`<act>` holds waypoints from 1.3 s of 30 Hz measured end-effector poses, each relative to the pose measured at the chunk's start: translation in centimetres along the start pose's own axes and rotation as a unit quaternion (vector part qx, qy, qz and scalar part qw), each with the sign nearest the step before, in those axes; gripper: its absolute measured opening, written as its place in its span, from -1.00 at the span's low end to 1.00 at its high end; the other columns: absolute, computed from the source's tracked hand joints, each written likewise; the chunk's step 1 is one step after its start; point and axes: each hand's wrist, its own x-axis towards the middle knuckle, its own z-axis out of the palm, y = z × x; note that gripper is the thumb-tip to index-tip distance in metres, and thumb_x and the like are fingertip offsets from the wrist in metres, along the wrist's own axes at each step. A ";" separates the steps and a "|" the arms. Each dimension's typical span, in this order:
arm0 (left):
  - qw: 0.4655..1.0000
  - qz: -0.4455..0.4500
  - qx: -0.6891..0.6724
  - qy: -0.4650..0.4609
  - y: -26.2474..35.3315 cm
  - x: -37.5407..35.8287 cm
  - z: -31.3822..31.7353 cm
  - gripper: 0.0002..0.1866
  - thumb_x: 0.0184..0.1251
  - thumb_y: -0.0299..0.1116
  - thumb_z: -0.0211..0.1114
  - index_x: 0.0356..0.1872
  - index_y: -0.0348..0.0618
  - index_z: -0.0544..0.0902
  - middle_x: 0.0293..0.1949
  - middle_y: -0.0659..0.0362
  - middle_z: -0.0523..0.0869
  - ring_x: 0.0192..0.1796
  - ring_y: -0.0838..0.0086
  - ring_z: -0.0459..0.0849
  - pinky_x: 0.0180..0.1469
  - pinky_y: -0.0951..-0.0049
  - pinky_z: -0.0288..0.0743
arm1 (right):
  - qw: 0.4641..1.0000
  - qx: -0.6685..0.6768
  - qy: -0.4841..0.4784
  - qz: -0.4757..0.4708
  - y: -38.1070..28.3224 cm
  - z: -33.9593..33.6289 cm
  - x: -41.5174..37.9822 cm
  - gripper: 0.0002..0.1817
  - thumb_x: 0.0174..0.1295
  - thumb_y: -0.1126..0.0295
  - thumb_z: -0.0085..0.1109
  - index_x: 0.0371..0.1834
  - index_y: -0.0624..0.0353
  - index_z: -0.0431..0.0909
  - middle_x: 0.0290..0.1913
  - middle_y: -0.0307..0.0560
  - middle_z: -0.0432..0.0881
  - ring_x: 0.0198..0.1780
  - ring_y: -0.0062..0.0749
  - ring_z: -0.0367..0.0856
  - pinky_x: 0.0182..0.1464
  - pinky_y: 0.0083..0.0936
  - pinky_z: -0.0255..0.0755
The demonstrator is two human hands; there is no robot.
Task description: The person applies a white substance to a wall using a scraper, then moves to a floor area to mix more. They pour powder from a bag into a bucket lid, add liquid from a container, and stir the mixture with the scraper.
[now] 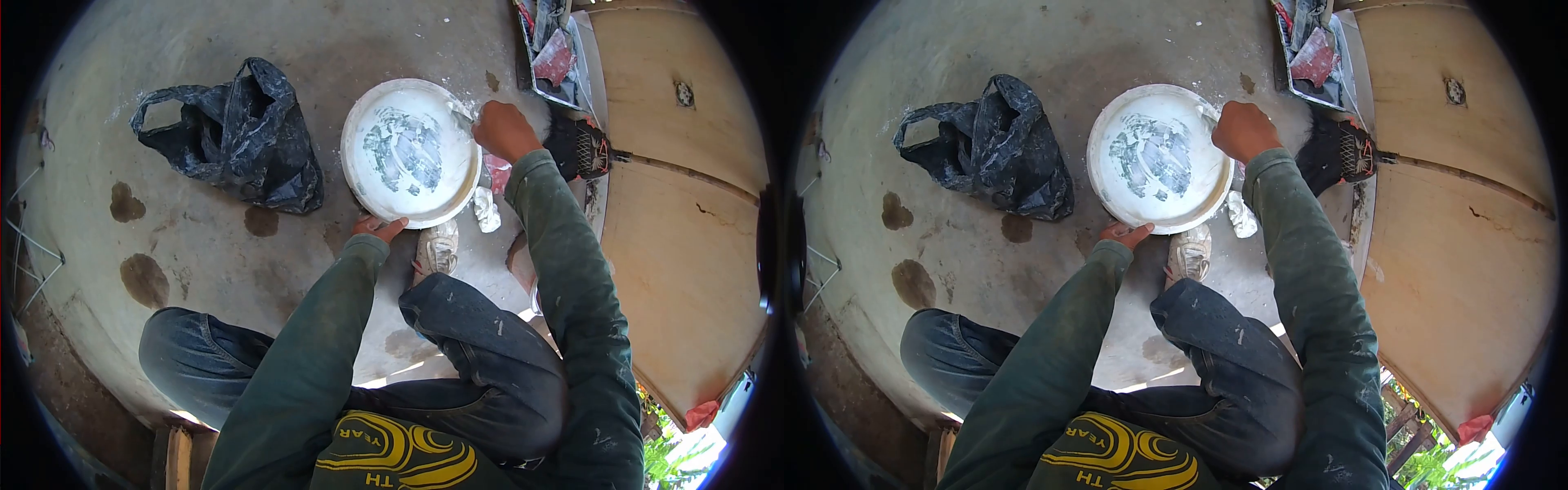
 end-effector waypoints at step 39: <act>0.999 0.050 -0.001 0.007 -1.6 1.3 0.0 -0.22 -0.14 -0.12 0.66 0.08 -0.46 0.59 -0.01 -0.06 0.70 -0.01 0.33 0.66 0.06 0.37 0.49 | 0.996 0.013 0.079 -0.040 -0.8 0.9 -2.0 -0.75 0.08 0.32 0.17 -0.29 0.27 0.67 -0.27 0.33 0.67 -0.16 0.22 0.66 -0.01 -0.03 0.51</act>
